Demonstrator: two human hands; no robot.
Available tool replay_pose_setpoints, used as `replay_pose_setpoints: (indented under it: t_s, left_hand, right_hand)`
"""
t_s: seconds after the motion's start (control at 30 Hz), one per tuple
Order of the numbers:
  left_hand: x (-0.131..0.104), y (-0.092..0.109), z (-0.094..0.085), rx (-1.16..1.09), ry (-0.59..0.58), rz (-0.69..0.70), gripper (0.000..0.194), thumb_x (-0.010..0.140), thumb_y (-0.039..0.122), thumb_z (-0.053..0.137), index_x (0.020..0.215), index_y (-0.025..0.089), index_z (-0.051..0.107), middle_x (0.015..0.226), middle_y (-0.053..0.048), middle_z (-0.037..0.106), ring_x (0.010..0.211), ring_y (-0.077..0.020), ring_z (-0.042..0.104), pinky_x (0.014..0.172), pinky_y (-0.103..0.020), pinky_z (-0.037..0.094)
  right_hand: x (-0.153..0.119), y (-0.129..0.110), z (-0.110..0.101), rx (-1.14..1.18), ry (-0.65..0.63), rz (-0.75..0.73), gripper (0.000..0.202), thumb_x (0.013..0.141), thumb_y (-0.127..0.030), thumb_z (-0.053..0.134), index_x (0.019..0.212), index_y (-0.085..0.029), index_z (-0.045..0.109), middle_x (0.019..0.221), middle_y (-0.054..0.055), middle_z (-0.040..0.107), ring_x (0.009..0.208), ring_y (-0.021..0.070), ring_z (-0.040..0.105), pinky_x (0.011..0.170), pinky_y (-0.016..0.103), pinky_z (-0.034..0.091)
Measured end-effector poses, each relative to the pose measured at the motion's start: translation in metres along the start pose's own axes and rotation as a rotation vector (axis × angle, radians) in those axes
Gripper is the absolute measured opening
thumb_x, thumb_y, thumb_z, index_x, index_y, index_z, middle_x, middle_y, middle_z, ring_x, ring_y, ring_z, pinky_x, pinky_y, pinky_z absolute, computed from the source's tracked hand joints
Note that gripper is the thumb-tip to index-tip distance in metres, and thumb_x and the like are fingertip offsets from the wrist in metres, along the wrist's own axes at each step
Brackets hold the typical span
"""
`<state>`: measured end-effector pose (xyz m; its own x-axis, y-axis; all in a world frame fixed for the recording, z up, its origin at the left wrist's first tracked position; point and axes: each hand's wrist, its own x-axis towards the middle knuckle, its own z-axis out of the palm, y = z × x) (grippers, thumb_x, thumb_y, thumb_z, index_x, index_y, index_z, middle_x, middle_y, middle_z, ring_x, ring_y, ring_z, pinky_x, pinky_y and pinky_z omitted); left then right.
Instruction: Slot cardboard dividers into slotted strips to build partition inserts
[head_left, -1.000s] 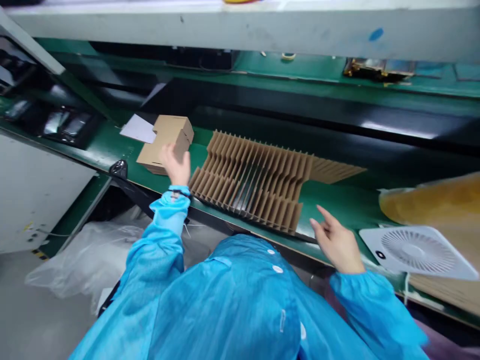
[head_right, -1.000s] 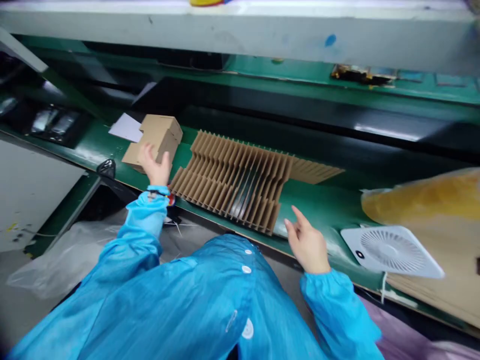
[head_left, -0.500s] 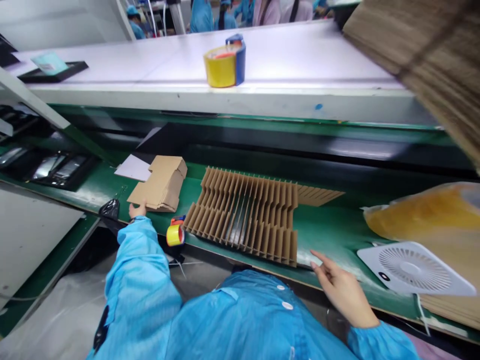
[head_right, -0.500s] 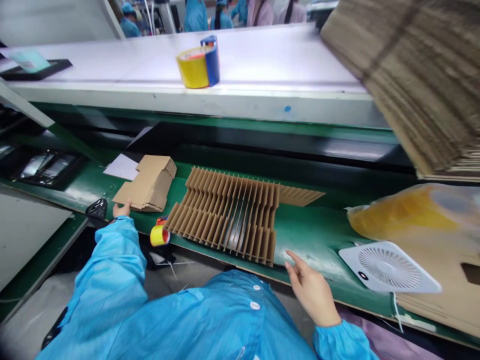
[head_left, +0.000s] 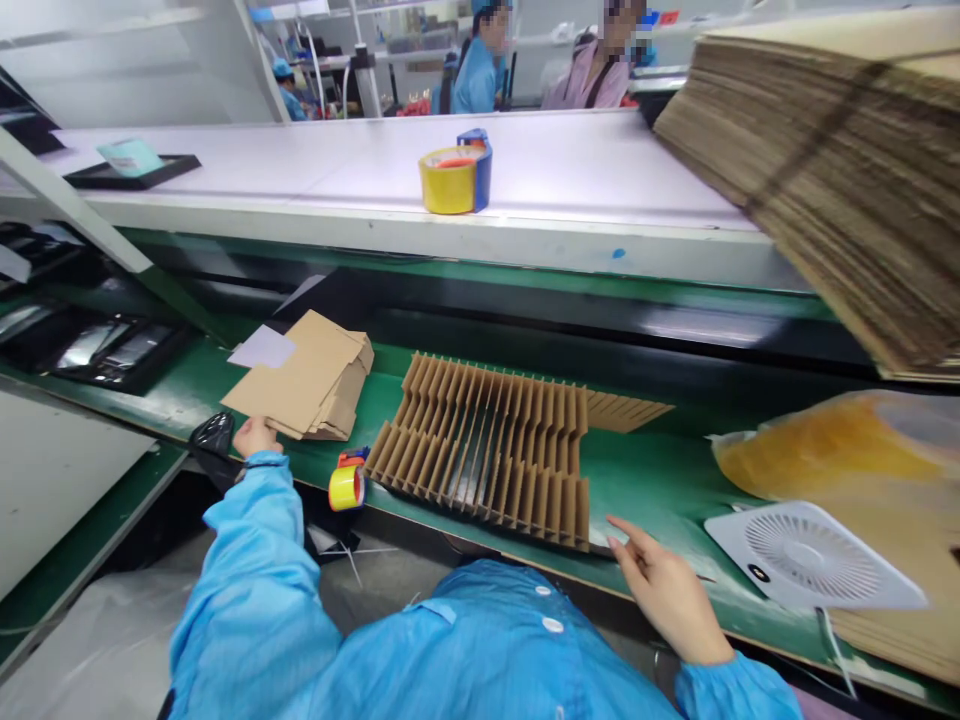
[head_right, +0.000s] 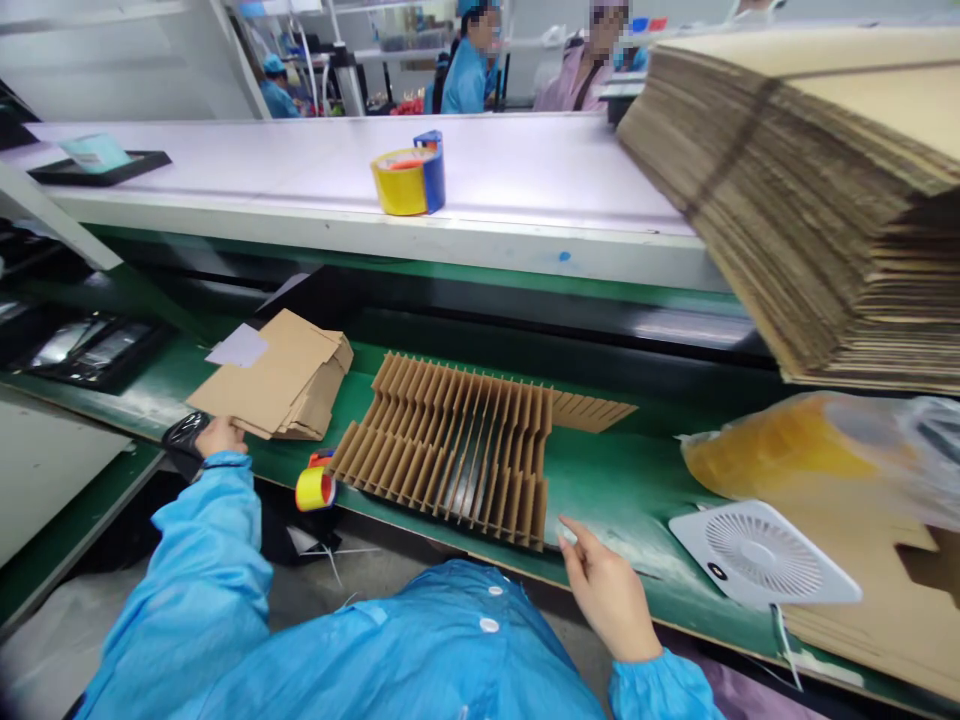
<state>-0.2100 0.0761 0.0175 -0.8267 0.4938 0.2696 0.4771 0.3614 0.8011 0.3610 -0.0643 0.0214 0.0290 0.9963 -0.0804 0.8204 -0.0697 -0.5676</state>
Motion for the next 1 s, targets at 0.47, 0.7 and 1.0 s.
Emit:
replay_pose_setpoints:
  t_s: [0.47,0.7,1.0]
  left_hand:
    - [-0.181,0.103,-0.043,-0.296,-0.275,1.576,0.034,0.084,0.005,0.056,0.116,0.017,0.051,0.121,-0.016,0.064,0.117,-0.0269,0.060,0.087,-0.038,0.058]
    - [-0.293,0.150,-0.019,-0.665,-0.521,1.715,0.014,0.088,0.009,0.055,0.102,0.011,0.057,0.122,-0.020,0.062,0.127,-0.0287,0.047,0.096,-0.036,0.055]
    - [-0.362,0.160,0.019,-0.676,-0.775,1.682,0.017,0.094,0.022,0.053,0.109,0.016,0.054,0.134,-0.014,0.055,0.137,-0.0270,0.034,0.109,-0.053,0.040]
  right_hand:
    - [0.007,-0.138,-0.013,1.036,-0.234,-0.115,0.053,0.080,-0.059,0.059,0.118,-0.022,0.062,0.110,0.010,0.070,0.102,0.0228,0.065,0.087,0.040,0.055]
    - [-0.020,-0.132,-0.039,1.213,-0.136,0.137,0.065,0.078,-0.070,0.051,0.125,-0.025,0.054,0.105,0.007,0.071,0.096,0.0247,0.067,0.076,0.040,0.058]
    - [-0.038,-0.081,-0.075,0.513,0.489,0.258,0.043,0.070,-0.052,0.067,0.098,-0.018,0.062,0.084,0.009,0.072,0.061,0.0241,0.068,0.057,0.039,0.058]
